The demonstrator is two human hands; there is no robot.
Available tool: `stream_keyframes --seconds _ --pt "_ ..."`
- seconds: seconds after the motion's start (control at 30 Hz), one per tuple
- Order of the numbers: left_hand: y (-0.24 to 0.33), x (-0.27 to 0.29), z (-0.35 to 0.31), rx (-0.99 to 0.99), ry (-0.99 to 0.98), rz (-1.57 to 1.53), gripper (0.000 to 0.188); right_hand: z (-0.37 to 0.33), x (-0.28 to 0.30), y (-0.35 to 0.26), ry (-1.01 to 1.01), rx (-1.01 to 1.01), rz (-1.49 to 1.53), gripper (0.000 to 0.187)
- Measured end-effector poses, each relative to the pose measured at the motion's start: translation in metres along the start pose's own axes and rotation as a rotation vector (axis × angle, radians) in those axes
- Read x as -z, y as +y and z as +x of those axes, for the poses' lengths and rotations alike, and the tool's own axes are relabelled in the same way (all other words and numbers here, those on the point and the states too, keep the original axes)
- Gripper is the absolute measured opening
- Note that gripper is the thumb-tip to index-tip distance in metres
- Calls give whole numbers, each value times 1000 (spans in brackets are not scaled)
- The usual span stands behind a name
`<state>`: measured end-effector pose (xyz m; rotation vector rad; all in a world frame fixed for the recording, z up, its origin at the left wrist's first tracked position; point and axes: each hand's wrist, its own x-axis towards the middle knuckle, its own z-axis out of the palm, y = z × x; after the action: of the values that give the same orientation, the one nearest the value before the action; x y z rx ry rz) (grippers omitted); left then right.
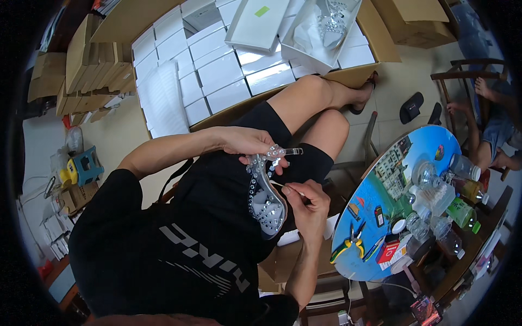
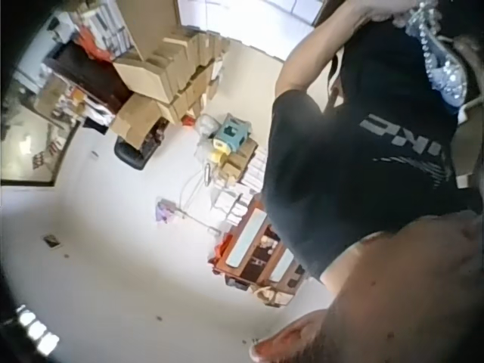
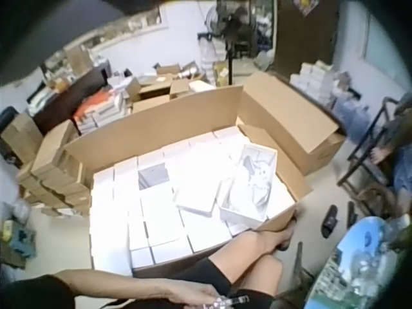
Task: The person is repairing a silver high-heeled shoe by hand. They use a wooden stick to apply adhesive to the heel and sole, then use pliers to adjust the heel structure. The person also handles white tissue paper and places the shoe into a white box.
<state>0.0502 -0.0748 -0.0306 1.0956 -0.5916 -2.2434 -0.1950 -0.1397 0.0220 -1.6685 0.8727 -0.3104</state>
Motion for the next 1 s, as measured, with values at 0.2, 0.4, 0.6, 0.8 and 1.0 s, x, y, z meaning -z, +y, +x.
stream_keyframes --seconds 0.2,0.4,0.6,0.8,1.0 --pt "-4 -1 5 -23 -6 24 53 1 5 -2 8 65 -83 12" --pt "-1 -1 9 14 -5 46 54 5 1 -11 70 51 -95 12" --pt "-3 -5 10 42 47 25 55 -7 9 -7 63 147 -208 14" --pt "-5 -7 13 31 33 5 54 -1 5 -3 38 148 -188 13" --pt "-1 -9 10 44 25 -5 53 -5 5 -4 73 121 -143 14"
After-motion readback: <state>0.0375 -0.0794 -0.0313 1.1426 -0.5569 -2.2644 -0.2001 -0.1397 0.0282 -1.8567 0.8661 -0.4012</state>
